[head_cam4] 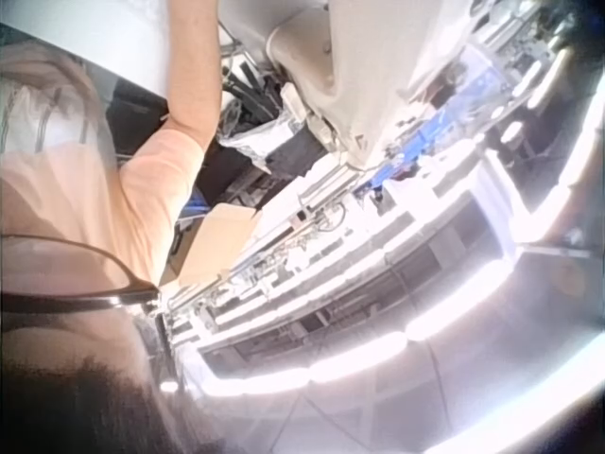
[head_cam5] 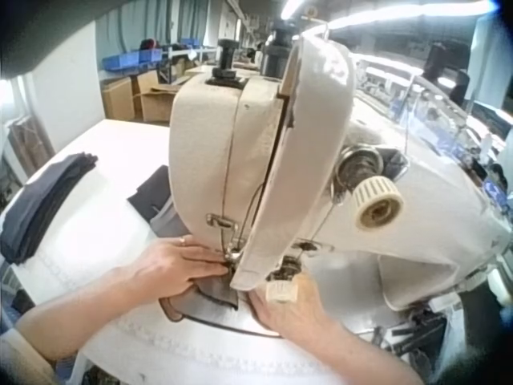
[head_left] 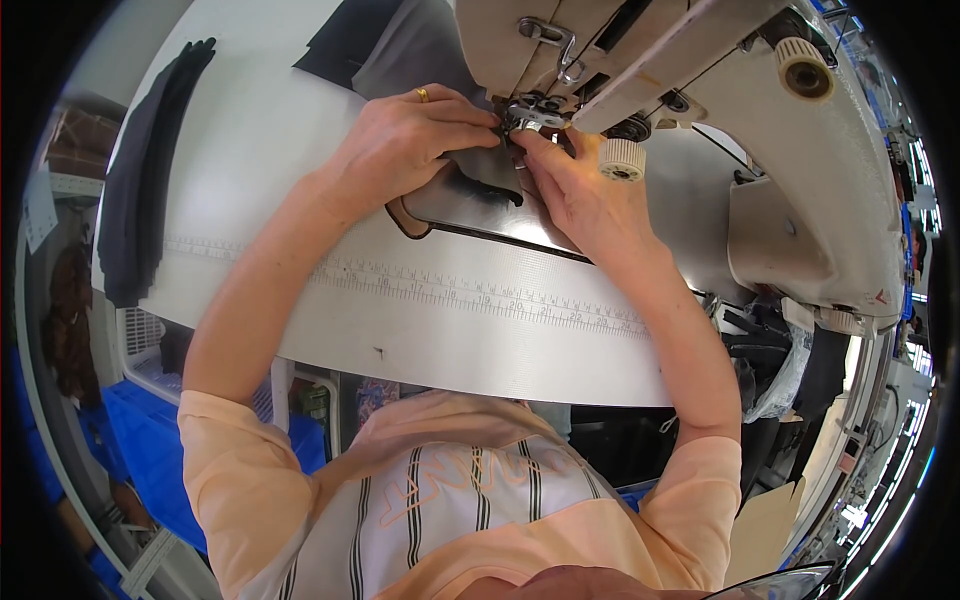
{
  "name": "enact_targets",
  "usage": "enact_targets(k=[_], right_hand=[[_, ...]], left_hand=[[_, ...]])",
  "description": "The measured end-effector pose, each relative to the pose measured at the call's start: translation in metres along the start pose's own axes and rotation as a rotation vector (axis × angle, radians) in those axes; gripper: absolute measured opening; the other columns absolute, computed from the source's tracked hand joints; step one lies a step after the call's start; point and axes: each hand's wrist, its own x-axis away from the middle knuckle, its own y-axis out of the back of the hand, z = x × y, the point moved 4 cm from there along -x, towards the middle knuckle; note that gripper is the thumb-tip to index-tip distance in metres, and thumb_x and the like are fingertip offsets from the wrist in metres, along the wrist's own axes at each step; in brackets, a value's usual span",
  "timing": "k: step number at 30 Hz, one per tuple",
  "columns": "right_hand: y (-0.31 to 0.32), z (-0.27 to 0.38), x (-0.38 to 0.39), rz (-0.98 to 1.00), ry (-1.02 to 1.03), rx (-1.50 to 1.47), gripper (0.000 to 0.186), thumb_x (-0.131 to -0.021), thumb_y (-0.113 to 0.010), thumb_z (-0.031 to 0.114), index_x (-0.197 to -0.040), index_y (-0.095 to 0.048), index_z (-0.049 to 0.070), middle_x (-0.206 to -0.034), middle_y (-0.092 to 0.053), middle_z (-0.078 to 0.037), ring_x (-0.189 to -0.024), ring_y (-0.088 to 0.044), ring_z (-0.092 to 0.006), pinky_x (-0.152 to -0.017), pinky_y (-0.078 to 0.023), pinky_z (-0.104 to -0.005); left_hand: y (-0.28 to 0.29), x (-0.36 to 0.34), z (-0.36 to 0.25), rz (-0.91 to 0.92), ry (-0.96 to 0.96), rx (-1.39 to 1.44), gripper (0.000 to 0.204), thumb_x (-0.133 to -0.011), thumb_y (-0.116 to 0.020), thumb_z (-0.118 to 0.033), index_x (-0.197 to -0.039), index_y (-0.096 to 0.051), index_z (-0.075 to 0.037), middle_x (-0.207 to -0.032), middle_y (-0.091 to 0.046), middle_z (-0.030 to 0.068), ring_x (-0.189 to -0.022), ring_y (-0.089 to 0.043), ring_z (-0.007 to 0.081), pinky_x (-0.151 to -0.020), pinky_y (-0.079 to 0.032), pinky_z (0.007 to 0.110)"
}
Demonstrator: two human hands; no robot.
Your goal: Sewing a zipper into a piece of black fabric using a sewing machine.
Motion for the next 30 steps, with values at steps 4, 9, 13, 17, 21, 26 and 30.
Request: enact_targets(k=[4,9,13,17,21,26,30], right_hand=[[-0.0001,0.0007,0.0006,-0.006,-0.009,0.0,0.026,-0.083,-0.065,0.019,-0.108,-0.065,0.016,-0.097,-0.062,-0.013,-0.074,-0.063,-0.0309,-0.061,-0.051,-0.0392],[0.0,0.0015,0.0025,-0.018,-0.005,0.008,0.026,-0.083,-0.064,0.019,-0.109,-0.065,0.017,-0.098,-0.061,-0.013,-0.074,-0.063,-0.0301,-0.061,-0.052,-0.039],[-0.0024,0.0015,0.0034,-0.008,-0.015,-0.044,0.026,-0.082,-0.065,0.017,-0.108,-0.065,0.015,-0.097,-0.061,-0.012,-0.075,-0.063,-0.0287,-0.06,-0.051,-0.0379],[-0.0031,0.0029,0.004,-0.026,0.016,-0.059,0.025,-0.079,-0.068,0.013,-0.105,-0.065,0.013,-0.097,-0.061,-0.009,-0.074,-0.063,-0.0268,-0.059,-0.051,-0.0367],[-0.0007,0.0058,0.0027,-0.11,0.029,-0.075,0.022,-0.071,-0.069,0.008,-0.092,-0.066,0.01,-0.081,-0.062,-0.008,-0.074,-0.057,-0.0267,-0.066,-0.047,-0.0358],[-0.0024,0.0053,0.0023,-0.127,0.006,-0.074,0.02,-0.071,-0.069,0.009,-0.091,-0.067,0.01,-0.078,-0.06,-0.008,-0.075,-0.057,-0.0266,-0.065,-0.047,-0.0361],[-0.0044,0.001,0.0036,-0.139,0.002,-0.116,0.018,-0.072,-0.069,0.01,-0.09,-0.067,0.009,-0.08,-0.06,-0.008,-0.075,-0.057,-0.0269,-0.064,-0.047,-0.0366]], left_hand=[[0.0005,0.0005,0.0005,0.002,0.009,0.01,0.037,-0.064,-0.061,0.004,-0.095,-0.072,-0.013,-0.102,-0.068,-0.0019,-0.098,-0.061,0.0192,-0.08,-0.052,0.03],[-0.0001,0.0,0.0014,0.033,0.013,0.001,0.037,-0.064,-0.062,0.003,-0.097,-0.071,-0.013,-0.104,-0.068,-0.0025,-0.099,-0.06,0.0192,-0.08,-0.052,0.03],[-0.0002,0.0008,0.0016,0.043,0.019,-0.004,0.037,-0.065,-0.062,0.003,-0.097,-0.071,-0.013,-0.105,-0.068,-0.0033,-0.099,-0.06,0.0188,-0.081,-0.052,0.03],[0.0,0.001,0.0046,0.03,0.006,0.033,0.038,-0.065,-0.061,0.004,-0.097,-0.072,-0.014,-0.105,-0.068,-0.0036,-0.1,-0.061,0.0179,-0.081,-0.052,0.03],[0.0005,0.0004,0.0036,0.042,-0.002,0.039,0.037,-0.066,-0.061,0.004,-0.097,-0.072,-0.013,-0.105,-0.068,-0.0031,-0.101,-0.06,0.0178,-0.082,-0.052,0.03],[0.0,0.0005,0.0046,0.034,0.013,0.031,0.037,-0.067,-0.06,0.004,-0.098,-0.071,-0.013,-0.106,-0.068,-0.0028,-0.101,-0.06,0.0185,-0.082,-0.052,0.031],[0.0021,0.0022,0.0023,0.05,0.028,0.076,0.051,-0.057,-0.058,0.012,-0.101,-0.071,-0.01,-0.109,-0.067,0.0044,-0.102,-0.061,0.0254,-0.084,-0.053,0.033]])
